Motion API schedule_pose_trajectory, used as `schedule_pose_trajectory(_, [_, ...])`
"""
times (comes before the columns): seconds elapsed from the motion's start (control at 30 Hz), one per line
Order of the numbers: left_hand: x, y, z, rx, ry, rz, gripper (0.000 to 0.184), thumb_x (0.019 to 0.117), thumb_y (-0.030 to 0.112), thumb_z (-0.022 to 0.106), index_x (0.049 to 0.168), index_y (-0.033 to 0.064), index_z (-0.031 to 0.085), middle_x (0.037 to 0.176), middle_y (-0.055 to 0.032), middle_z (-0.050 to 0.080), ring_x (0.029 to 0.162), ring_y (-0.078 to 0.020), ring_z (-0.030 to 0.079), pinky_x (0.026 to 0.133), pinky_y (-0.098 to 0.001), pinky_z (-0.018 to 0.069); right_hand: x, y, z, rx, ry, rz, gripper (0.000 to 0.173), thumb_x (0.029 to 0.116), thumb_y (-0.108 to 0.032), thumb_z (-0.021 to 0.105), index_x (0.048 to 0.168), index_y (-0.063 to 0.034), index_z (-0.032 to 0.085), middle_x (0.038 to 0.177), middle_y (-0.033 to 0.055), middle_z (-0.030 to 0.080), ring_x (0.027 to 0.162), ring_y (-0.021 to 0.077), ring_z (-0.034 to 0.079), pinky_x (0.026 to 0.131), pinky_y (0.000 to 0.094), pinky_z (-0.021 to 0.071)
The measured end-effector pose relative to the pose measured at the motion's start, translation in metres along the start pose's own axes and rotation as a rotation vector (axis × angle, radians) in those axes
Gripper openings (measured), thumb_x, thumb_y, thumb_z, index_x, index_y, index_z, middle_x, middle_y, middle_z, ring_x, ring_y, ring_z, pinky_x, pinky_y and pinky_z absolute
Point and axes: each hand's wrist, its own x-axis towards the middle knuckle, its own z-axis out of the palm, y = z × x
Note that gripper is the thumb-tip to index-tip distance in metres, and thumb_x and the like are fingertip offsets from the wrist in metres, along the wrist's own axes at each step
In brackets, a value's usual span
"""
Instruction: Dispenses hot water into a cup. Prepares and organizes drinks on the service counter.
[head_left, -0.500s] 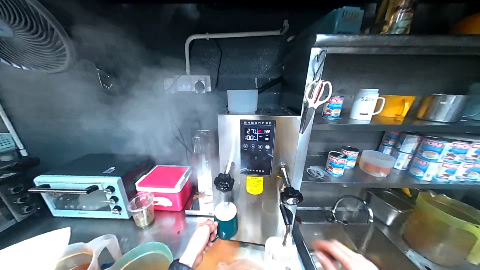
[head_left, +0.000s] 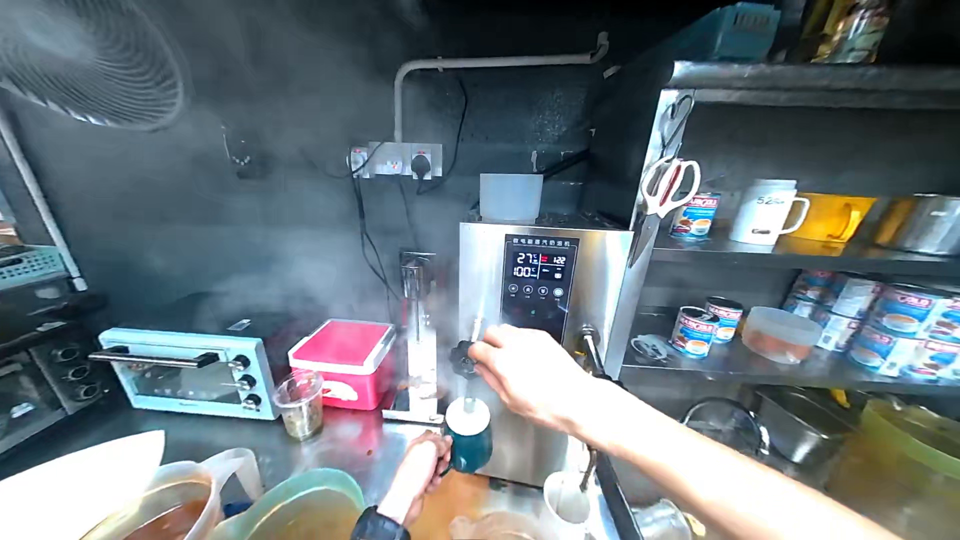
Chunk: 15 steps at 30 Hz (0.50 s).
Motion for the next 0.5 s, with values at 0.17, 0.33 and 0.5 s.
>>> schedule_pose_trajectory(0.17, [-0.002,-0.001,0.003,-0.025,0.014,-0.006,0.021,0.1076,0.018,0.048,0.093,0.0068,0.058,0.063,0.0008,0.051,0.046,-0.0072,0.043,0.043,-0.0209,0.0355,0.02,-0.003,-0.001,-0.126,-0.078,-0.095,0.029,0.1091,-0.021,0.045,0.121,-0.0078,0.067,0.112,0.014,0.065,0.107,0.0305,0.064,0.087,0.0442,0.0532])
schedule_pose_trajectory(0.33, [-0.003,-0.001,0.0,-0.03,0.018,-0.017,0.023,0.1082,0.019,0.048,0.093,0.0064,0.059,0.064,0.0009,0.051,0.047,-0.0074,0.044,0.043,-0.0209,0.0365,0.026,-0.013,-0.007,-0.175,-0.048,-0.18,0.024,0.1077,-0.017,0.048,0.117,-0.0077,0.068,0.111,0.0124,0.065,0.108,0.0289,0.064,0.087,0.0428,0.0532])
schedule_pose_trajectory(0.5, [-0.002,-0.002,-0.001,-0.013,0.015,0.016,0.025,0.1076,0.019,0.047,0.09,0.0065,0.059,0.062,0.0011,0.05,0.047,-0.0081,0.043,0.044,-0.0222,0.0365,0.028,-0.016,-0.009,-0.198,-0.108,-0.179,0.024,0.1068,-0.013,0.048,0.121,-0.0077,0.067,0.118,0.0142,0.064,0.115,0.0309,0.062,0.094,0.0457,0.0514])
